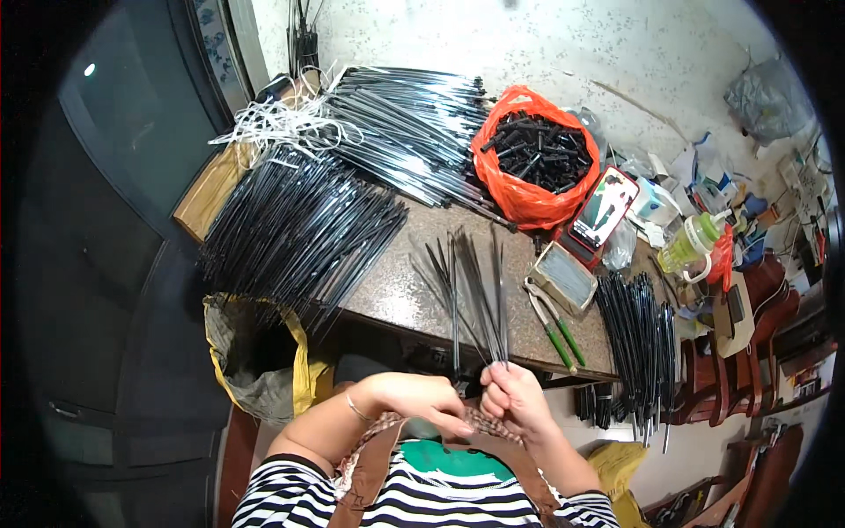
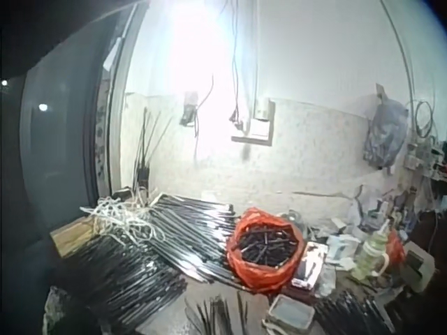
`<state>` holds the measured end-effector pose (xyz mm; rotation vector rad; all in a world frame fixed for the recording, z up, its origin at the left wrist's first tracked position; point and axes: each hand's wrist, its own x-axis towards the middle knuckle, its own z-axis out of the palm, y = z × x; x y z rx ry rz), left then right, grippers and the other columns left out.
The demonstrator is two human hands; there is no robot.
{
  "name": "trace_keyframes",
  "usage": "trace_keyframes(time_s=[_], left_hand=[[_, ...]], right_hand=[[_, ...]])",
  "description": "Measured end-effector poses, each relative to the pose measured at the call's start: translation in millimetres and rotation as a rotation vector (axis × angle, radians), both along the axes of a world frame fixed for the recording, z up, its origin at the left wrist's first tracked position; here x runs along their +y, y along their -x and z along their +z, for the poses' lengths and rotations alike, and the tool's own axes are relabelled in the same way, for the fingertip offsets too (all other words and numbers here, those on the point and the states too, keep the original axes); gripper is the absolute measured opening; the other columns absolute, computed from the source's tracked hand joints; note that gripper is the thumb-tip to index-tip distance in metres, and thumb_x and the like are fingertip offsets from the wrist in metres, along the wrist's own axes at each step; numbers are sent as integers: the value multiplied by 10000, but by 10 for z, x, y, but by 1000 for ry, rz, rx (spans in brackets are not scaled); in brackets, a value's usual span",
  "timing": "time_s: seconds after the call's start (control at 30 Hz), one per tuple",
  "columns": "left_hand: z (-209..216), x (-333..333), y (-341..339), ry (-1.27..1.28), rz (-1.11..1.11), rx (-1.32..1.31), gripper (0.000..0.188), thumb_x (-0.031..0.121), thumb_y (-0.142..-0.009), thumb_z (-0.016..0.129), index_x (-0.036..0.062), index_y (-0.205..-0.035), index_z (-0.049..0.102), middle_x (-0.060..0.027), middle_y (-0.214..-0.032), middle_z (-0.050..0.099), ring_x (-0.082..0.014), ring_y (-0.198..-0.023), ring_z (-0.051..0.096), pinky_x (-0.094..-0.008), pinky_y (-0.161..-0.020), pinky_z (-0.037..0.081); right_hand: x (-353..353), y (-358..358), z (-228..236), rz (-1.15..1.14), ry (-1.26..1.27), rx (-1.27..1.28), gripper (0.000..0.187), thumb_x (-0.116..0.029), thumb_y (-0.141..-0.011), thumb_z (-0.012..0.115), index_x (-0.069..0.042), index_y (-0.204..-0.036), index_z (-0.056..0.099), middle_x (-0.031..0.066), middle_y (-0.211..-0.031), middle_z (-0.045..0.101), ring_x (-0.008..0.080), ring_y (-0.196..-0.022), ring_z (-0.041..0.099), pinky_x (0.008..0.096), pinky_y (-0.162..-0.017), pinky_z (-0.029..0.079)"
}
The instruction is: Group multiple umbrella wires together and crimp a metal connector onto the ends using pliers.
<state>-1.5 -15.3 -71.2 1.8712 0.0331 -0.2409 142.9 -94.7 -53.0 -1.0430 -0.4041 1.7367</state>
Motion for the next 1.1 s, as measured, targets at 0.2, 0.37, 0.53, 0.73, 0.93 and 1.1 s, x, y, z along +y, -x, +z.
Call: trace_keyframes(time_s=[0.2,0.37,0.53,0.73,0.93,1.1], left_hand=[[234,203,274,143,365,31,206,178,-750,449,-4,-785,540,-51,-585,531,-87,-480,466,-210,-451,384],[363,386,249,204,781,-87,279,237,-797,403,-14,-775,524,-41,-613,526,-73,-484,458,-188,-475,382],[603,344,-173,565,913,-418,358,327,-792,385,-10,-879,472,-78,-757,540,-124,-661,528,-224,-574,429],[889,352,-349,965,1051,-607,168,139,-775,447,0,-859,488,-48,-717,533,-109,-609,523,-199,-537,434],[600,167,-292,529,906,-545,165,145,-762,472,5,-806,548,26,-557,452,-27,-456,371,-160,-403,282],[314,-129,-377,62,300,-569,169,163,-744,483,21,-782,567,-66,-553,528,-135,-488,493,-240,-476,380]], right_hand=[[-157,-77,-187,145,27,-407,214,-204,-807,391,-8,-736,438,-4,-437,349,91,-371,350,210,-365,301],[-303,-78,143,62,-170,-118,230,-186,-826,325,-2,-721,415,-3,-401,283,100,-327,287,221,-339,258],[-501,6,233,314,-305,-290,197,-149,-820,339,19,-781,435,17,-488,402,88,-425,371,202,-415,320],[-489,49,-41,596,-282,-776,222,-182,-786,423,23,-868,449,72,-709,523,131,-669,503,244,-615,401],[-45,-272,7,-159,-499,-553,668,-117,-655,563,-42,-1189,168,89,-1178,274,200,-1077,300,304,-856,287],[519,-459,186,-54,-910,-492,640,-148,-636,604,-20,-1153,250,121,-1051,435,169,-958,422,293,-798,339]])
